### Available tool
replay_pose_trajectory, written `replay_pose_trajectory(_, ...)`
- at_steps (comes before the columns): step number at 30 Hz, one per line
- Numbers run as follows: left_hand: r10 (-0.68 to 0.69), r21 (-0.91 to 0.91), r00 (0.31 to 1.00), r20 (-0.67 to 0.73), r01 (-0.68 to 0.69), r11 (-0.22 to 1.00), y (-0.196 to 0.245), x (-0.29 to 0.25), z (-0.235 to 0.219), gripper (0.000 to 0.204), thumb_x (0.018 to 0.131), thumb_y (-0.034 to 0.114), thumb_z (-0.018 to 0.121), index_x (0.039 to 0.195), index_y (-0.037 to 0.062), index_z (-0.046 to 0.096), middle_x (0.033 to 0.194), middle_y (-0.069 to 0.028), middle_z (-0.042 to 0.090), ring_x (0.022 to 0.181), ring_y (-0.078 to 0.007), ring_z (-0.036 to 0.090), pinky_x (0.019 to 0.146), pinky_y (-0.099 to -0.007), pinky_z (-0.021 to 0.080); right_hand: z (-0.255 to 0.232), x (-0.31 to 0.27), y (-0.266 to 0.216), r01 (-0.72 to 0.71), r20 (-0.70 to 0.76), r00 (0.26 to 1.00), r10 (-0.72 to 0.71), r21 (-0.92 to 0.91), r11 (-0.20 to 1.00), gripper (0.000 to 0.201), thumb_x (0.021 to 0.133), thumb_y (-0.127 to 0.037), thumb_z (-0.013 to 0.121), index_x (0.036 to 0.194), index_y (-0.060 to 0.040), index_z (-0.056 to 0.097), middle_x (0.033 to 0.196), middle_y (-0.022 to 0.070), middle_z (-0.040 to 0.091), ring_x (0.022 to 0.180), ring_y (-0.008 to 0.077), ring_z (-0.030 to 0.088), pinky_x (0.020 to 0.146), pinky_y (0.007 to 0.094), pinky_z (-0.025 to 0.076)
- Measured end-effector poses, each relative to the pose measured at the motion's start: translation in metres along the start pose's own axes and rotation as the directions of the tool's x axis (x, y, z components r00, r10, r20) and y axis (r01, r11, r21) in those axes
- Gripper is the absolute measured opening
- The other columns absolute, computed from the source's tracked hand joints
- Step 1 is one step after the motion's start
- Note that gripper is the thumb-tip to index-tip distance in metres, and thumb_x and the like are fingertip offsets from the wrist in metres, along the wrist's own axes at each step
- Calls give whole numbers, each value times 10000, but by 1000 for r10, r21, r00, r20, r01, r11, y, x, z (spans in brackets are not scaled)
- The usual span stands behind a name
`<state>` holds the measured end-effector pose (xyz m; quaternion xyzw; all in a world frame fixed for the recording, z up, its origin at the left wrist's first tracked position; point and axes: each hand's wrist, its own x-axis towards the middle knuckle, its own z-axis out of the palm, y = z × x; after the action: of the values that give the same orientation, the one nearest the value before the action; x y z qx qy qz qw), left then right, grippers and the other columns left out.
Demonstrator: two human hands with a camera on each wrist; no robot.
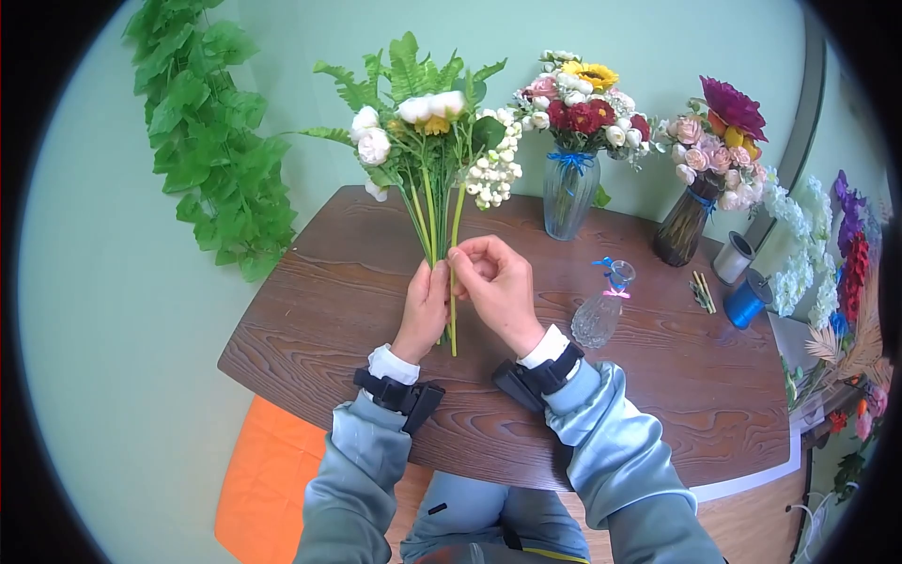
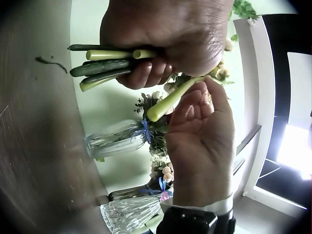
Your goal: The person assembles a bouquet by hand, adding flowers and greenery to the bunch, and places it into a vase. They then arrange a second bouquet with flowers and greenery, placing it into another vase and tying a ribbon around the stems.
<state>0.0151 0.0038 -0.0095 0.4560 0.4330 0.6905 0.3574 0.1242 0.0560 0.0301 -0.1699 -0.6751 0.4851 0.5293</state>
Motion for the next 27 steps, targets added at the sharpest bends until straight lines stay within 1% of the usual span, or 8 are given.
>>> replay_pose_trajectory(2,8,-5,1000,9,-8,1000,-1,0,4,261,1005,260,319,1089,68,474,695,38,449,508,-30,413,425,-183,350,-1,5,2,-70,-37,997,73,63,996,153,847,-142,636,858,8,609,571,23,609,494,60,578,472,205,460)
replay_pose_trajectory(5,46,25,999,-11,-46,999,1,0,18,248,1006,270,303,1040,74,451,683,18,454,491,-50,438,421,-190,381,-5,5,0,-170,-17,985,174,131,977,153,850,-151,634,863,0,614,576,24,609,484,57,565,441,209,441)
replay_pose_trajectory(7,78,60,996,-38,-75,995,2,-1,22,243,1007,280,295,990,81,434,672,5,462,479,-66,458,414,-196,395,-6,7,4,-181,-29,982,185,122,976,161,851,-157,634,863,2,613,574,25,606,478,56,558,429,211,432)
replay_pose_trajectory(10,38,-2,999,22,-38,999,3,-4,22,239,1007,271,287,962,76,416,664,-17,466,462,-87,478,412,-222,432,-9,9,9,-198,-35,978,204,122,973,176,849,-165,637,861,9,611,579,29,605,479,52,551,426,210,425)
replay_pose_trajectory(15,-92,-83,994,63,97,992,9,-8,21,234,1005,280,291,944,87,408,663,-23,453,374,-72,403,332,-201,349,-9,11,13,-149,-54,986,159,149,977,191,844,-168,645,861,19,609,610,33,617,510,48,562,452,203,437)
replay_pose_trajectory(19,-91,-30,995,27,92,995,15,-12,27,227,1005,283,292,946,95,404,637,-13,442,371,-63,391,326,-196,330,-10,12,15,-151,-47,986,159,149,977,189,841,-161,654,856,22,608,642,39,628,531,53,573,470,195,449)
replay_pose_trajectory(24,-171,-110,984,55,176,978,18,-13,24,203,1004,284,313,951,111,406,608,42,374,389,-24,291,338,-177,250,-8,13,14,-135,-23,990,142,200,971,192,847,-146,648,886,35,595,644,36,619,524,58,570,455,191,445)
replay_pose_trajectory(27,-110,-55,993,32,112,992,11,-11,21,192,1004,284,318,968,118,407,613,46,362,402,-13,263,350,-161,213,-8,13,7,-124,-35,989,140,297,947,245,858,-142,634,996,47,563,657,26,595,501,58,547,428,195,424)
